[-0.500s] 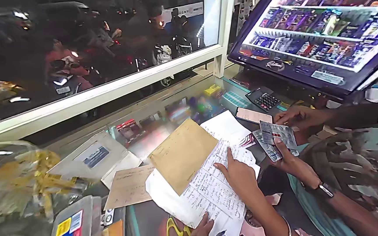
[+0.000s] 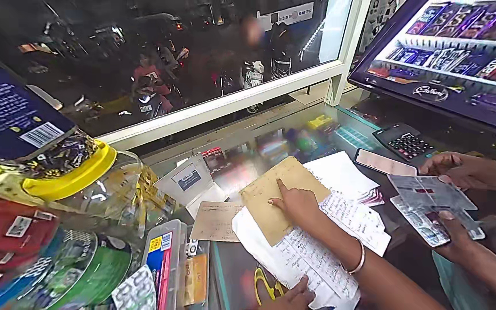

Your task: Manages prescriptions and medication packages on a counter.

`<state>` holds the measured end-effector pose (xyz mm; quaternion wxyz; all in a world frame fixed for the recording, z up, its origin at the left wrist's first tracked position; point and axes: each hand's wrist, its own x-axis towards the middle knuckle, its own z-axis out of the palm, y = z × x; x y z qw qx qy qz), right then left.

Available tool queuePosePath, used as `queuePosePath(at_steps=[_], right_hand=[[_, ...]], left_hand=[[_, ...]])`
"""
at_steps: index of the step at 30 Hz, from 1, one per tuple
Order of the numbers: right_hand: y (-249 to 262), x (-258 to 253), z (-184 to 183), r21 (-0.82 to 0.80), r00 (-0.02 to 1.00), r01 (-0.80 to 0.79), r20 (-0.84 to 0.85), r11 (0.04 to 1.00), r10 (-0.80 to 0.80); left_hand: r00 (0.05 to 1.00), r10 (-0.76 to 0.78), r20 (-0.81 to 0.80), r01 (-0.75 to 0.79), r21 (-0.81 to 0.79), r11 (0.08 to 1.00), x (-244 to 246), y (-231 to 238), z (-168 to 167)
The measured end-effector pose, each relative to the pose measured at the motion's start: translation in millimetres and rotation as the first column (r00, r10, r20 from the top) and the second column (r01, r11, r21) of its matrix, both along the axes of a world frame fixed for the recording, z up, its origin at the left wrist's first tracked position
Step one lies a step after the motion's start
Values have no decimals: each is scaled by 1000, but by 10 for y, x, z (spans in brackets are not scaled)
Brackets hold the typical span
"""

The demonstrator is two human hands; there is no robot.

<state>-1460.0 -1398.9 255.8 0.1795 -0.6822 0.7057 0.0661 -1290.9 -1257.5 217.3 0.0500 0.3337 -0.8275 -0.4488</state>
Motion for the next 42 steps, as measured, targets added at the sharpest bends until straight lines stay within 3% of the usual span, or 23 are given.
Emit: queuePosePath(at_steps=[11, 42], right_hand=[[147, -100, -171, 68, 993, 119, 20, 991, -120], [159, -99, -261, 33, 992, 120, 38, 992, -121]], left_hand=[[998, -22, 50, 21, 23, 1000, -22, -4, -6], [998, -35, 61, 34, 23, 999, -55, 20, 0]])
